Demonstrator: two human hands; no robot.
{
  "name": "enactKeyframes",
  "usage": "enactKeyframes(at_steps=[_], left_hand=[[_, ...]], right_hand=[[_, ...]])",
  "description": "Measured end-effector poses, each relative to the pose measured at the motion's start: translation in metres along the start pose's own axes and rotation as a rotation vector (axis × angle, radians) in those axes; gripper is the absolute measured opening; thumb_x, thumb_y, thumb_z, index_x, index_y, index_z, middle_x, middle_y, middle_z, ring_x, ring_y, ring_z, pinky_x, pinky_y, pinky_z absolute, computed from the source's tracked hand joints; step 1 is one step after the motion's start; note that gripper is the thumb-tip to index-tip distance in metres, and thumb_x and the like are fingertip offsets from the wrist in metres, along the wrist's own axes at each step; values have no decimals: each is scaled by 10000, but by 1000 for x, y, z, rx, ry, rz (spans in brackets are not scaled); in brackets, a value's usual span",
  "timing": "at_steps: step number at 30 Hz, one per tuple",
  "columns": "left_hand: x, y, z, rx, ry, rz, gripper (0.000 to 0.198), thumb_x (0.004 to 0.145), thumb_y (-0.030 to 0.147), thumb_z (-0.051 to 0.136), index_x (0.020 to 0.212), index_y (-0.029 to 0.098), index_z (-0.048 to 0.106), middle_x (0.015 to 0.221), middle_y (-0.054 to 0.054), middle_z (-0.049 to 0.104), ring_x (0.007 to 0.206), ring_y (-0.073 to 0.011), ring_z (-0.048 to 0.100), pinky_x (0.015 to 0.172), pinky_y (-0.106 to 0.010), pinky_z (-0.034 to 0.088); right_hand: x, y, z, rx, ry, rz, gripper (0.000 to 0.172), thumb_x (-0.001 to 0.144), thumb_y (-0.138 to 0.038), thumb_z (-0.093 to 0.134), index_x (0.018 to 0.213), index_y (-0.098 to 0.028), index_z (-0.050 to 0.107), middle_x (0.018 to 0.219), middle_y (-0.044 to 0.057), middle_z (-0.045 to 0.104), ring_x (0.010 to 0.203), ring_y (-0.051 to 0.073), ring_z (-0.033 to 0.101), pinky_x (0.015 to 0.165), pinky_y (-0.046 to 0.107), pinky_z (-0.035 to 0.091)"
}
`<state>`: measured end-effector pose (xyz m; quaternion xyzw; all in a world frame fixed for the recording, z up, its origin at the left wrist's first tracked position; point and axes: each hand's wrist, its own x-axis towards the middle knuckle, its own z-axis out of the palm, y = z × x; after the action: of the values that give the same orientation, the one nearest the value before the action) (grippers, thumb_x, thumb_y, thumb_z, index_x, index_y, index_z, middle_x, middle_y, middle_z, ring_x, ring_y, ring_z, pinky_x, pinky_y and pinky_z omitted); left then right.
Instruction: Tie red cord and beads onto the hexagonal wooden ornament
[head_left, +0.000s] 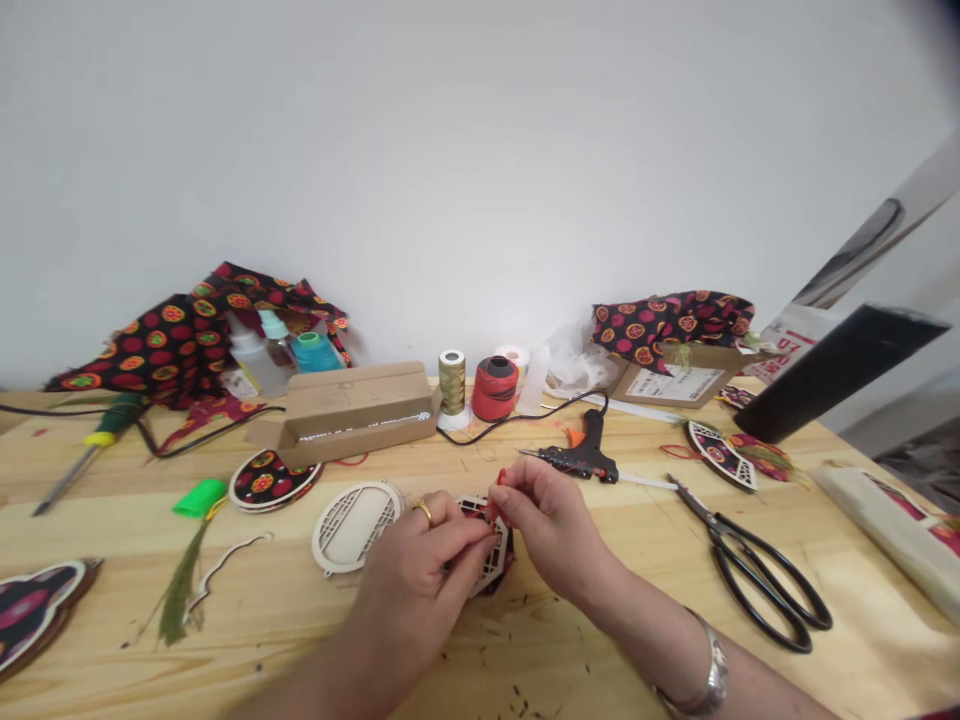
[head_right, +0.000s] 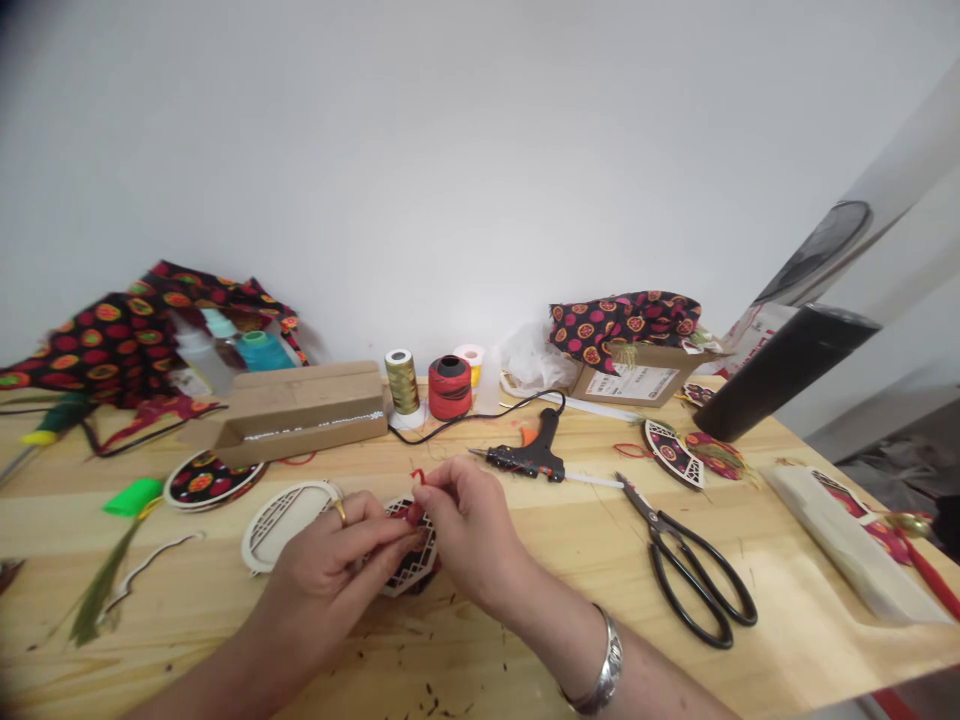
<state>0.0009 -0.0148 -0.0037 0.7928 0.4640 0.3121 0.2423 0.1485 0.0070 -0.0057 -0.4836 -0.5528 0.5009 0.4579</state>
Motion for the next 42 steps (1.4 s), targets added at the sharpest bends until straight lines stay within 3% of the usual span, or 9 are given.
enactKeyframes(at_steps=[10, 12, 14, 16, 18, 21, 25, 33, 42], left_hand=[[-1, 6, 0, 140, 12, 109, 194, 817, 199, 466, 810, 223, 658, 691, -25, 539, 694, -169, 522, 621, -302, 405], [0, 11, -5, 171, 115, 115, 120, 763, 193, 522, 748, 204, 641, 967, -84, 537, 957, -249, 485, 812, -406, 372], [1, 12, -8, 179, 244, 50, 107, 745, 192, 539, 652, 178, 591, 1215, -118, 406, 1162, -313, 339, 932, -463, 278], [1, 10, -8, 96, 310, 0, 97, 764, 179, 514, 674, 176, 552, 1314, -114, 321, 1229, -301, 274, 972, -442, 259], [1, 7, -5, -62, 299, -52, 83, 762, 177, 522, 839, 189, 550, 1329, -107, 325, 1235, -278, 295, 986, -423, 271], [0, 6, 0, -464, 135, -209, 310, 771, 209, 521, 1080, 214, 496, 1222, -104, 487, 1111, -249, 474, 896, -370, 397], [3, 10, -2, -826, -97, -454, 355, 795, 262, 507, 1143, 197, 493, 787, -36, 669, 757, -193, 622, 652, -280, 484], [9, 5, -4, -815, -8, -531, 196, 732, 249, 594, 906, 236, 683, 830, 6, 707, 776, -166, 619, 640, -216, 470], [12, 6, -5, -674, 60, -560, 78, 663, 247, 649, 695, 206, 708, 645, 11, 697, 585, -143, 600, 514, -199, 451]], right_hand=[[-1, -5, 1, 92, -42, 67, 108, 769, -201, 499, 679, -170, 448, 526, -56, 468, 470, 69, 400, 447, 186, 322], [-1, -4, 1, 83, -35, 74, 101, 767, -210, 501, 687, -170, 454, 522, -60, 459, 452, 67, 390, 428, 184, 315], [0, -4, 1, 66, -33, 71, 99, 762, -213, 506, 686, -170, 459, 523, -58, 464, 449, 70, 400, 426, 186, 323], [-1, -4, 2, 48, -38, 62, 97, 755, -204, 513, 679, -169, 464, 531, -52, 476, 463, 75, 421, 437, 190, 337], [-2, -6, 2, 25, -48, 47, 97, 750, -182, 513, 665, -166, 470, 544, -44, 492, 486, 81, 441, 456, 194, 352], [-4, -9, 4, -31, -51, 6, 102, 745, -139, 498, 649, -165, 476, 558, -38, 511, 510, 84, 458, 478, 193, 365], [-5, -10, 4, -86, -49, -4, 96, 739, -135, 495, 651, -170, 483, 561, -36, 520, 516, 91, 467, 474, 194, 367], [-4, -5, 4, -50, -49, -3, 83, 727, -179, 533, 650, -162, 508, 580, -25, 530, 542, 97, 468, 505, 206, 385], [-4, -9, 6, -18, -27, 32, 112, 699, -189, 562, 600, -170, 513, 547, -33, 524, 519, 96, 458, 483, 205, 380]])
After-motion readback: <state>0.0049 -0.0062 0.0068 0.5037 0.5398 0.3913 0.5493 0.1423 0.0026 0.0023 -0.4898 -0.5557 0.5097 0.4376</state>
